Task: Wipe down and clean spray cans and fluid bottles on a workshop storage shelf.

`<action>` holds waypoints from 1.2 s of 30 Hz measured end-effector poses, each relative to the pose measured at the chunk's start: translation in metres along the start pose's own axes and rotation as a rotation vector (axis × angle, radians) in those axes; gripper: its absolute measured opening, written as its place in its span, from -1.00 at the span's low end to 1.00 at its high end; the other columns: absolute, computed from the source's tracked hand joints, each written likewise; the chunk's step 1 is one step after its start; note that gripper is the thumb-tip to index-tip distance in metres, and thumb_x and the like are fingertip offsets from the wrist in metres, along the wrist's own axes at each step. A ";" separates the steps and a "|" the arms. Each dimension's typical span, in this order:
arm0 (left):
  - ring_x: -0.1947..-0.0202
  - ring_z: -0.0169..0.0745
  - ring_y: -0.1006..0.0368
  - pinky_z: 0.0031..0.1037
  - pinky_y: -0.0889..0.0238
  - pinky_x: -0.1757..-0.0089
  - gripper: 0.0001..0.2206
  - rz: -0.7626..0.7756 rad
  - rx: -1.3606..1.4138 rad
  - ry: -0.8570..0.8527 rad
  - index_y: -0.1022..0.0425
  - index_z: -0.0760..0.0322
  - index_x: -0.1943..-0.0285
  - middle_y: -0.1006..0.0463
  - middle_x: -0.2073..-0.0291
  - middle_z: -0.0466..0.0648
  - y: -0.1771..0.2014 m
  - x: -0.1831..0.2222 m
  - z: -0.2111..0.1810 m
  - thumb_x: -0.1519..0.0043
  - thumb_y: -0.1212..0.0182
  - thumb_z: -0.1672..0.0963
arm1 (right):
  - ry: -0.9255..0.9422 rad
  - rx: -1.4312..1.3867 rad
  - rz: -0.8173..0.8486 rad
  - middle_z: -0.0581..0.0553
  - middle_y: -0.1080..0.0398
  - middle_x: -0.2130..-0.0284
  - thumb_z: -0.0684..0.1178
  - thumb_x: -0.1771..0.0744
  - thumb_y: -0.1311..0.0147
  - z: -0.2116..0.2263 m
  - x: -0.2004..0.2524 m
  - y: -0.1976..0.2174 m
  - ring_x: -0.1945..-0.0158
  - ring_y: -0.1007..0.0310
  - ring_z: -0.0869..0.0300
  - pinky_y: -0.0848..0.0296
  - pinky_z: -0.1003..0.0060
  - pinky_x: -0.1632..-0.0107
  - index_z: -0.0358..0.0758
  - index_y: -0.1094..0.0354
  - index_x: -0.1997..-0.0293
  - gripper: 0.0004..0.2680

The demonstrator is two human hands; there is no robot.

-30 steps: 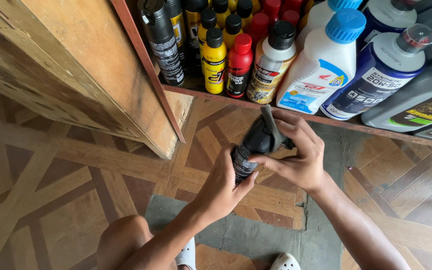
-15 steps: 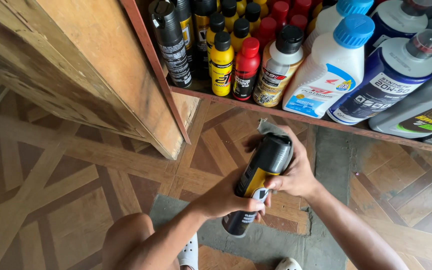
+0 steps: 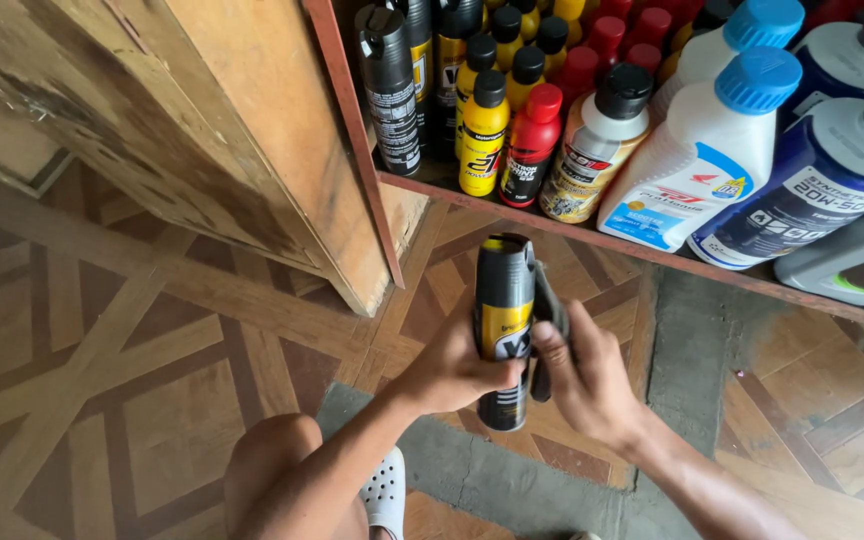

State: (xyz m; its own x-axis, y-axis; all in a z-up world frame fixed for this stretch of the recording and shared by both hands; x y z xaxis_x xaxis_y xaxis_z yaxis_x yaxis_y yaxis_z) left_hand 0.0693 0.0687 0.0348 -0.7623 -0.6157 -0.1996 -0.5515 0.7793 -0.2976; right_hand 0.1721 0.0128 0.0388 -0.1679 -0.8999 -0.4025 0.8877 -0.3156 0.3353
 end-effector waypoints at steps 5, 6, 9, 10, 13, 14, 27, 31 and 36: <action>0.18 -0.10 -0.47 -0.22 -0.38 0.11 -0.51 -0.116 -0.129 0.195 -0.35 0.36 -0.07 -0.51 0.26 0.02 0.014 0.010 0.023 0.08 -0.35 0.30 | 0.192 -0.055 0.025 -0.20 -0.44 0.62 -0.09 -0.41 0.17 0.053 -0.030 0.016 0.60 -0.53 0.16 -0.54 0.28 0.48 -0.41 -0.17 -0.37 -0.65; 0.18 -0.10 -0.47 -0.22 -0.38 0.11 -0.51 -0.113 -0.128 0.196 -0.35 0.36 -0.07 -0.51 0.26 0.02 0.012 0.010 0.025 0.08 -0.35 0.30 | 0.191 -0.053 0.022 -0.20 -0.44 0.62 -0.09 -0.41 0.17 0.047 -0.031 0.015 0.60 -0.53 0.16 -0.54 0.28 0.48 -0.41 -0.17 -0.37 -0.65; 0.20 -0.08 -0.50 -0.20 -0.41 0.13 -0.50 -0.100 -0.086 0.245 -0.37 0.35 -0.05 -0.52 0.26 0.04 0.013 0.010 0.036 0.09 -0.40 0.30 | 0.514 0.269 0.049 -0.59 -0.02 -0.43 -0.02 -0.45 0.16 0.057 -0.021 -0.001 -0.32 -0.22 -0.51 -0.32 -0.27 -0.23 -0.54 -0.02 -0.44 -0.58; 0.19 -0.08 -0.50 -0.19 -0.41 0.13 -0.51 -0.114 -0.074 0.247 -0.37 0.36 -0.06 -0.51 0.26 0.03 0.018 0.012 0.042 0.09 -0.40 0.30 | 0.591 0.346 -0.010 -0.62 -0.03 -0.42 -0.02 -0.44 0.18 0.057 -0.014 -0.003 -0.32 -0.24 -0.48 -0.34 -0.22 -0.23 -0.58 -0.06 -0.43 -0.58; 0.21 -0.07 -0.51 -0.19 -0.41 0.13 -0.51 -0.108 -0.058 0.238 -0.36 0.35 -0.07 -0.50 0.26 0.04 0.019 0.013 0.036 0.07 -0.39 0.28 | 0.665 0.392 -0.075 -0.65 -0.11 -0.37 -0.05 -0.44 0.22 0.055 -0.002 -0.006 -0.28 -0.33 -0.46 -0.39 -0.17 -0.20 -0.63 -0.15 -0.36 -0.61; 0.25 -0.06 -0.51 -0.21 -0.42 0.13 -0.51 -0.083 -0.055 0.232 -0.35 0.33 -0.08 -0.49 0.26 0.05 0.016 0.013 0.030 0.05 -0.39 0.26 | 0.658 0.361 -0.085 -0.65 -0.18 -0.33 -0.09 -0.43 0.24 0.054 0.000 -0.004 -0.22 -0.38 -0.46 -0.42 -0.16 -0.16 -0.65 -0.21 -0.32 -0.63; 0.32 -0.17 -0.61 -0.28 -0.51 0.20 -0.61 0.140 -0.045 0.161 -0.43 0.24 -0.03 -0.62 0.31 0.01 0.003 0.021 0.003 -0.05 -0.48 0.17 | -0.153 -0.505 -0.189 -0.29 -0.37 0.59 0.08 -0.36 0.08 0.008 -0.014 0.017 0.70 -0.42 0.08 -0.45 0.34 0.67 -0.19 -0.44 -0.12 -0.71; 0.25 -0.01 -0.57 -0.10 -0.46 0.13 -0.59 0.205 -0.271 0.089 -0.44 0.33 -0.04 -0.61 0.25 0.11 0.013 0.011 -0.029 -0.07 -0.47 0.09 | 0.064 -0.417 -0.021 -0.43 -0.37 -0.19 0.01 -0.43 0.24 0.053 -0.028 0.039 -0.19 -0.41 -0.02 -0.35 0.17 -0.23 -0.46 -0.32 -0.10 -0.70; 0.11 0.19 -0.56 0.07 -0.42 0.02 -0.60 0.230 -0.515 -0.044 -0.47 0.40 -0.11 -0.61 0.17 0.19 0.019 0.009 -0.082 -0.12 -0.43 0.14 | 0.015 -0.391 -0.294 -0.26 -0.18 0.84 -0.10 -0.50 0.25 0.047 -0.045 0.054 0.80 -0.28 0.13 -0.42 0.37 0.57 -0.39 -0.35 -0.05 -0.79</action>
State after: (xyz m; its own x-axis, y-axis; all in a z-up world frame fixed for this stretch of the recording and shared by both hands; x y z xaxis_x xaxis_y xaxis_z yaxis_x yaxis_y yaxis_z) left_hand 0.0243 0.0872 0.1038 -0.8736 -0.4190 -0.2473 -0.4753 0.8437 0.2497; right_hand 0.2078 0.0222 0.1151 -0.4318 -0.7844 -0.4452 0.8987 -0.4164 -0.1379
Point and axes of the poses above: each hand's wrist, its own x-axis away from the middle knuckle, its own y-axis out of the back of the hand, z = x × y, the point moved 9 cm from there along -x, towards the middle knuckle
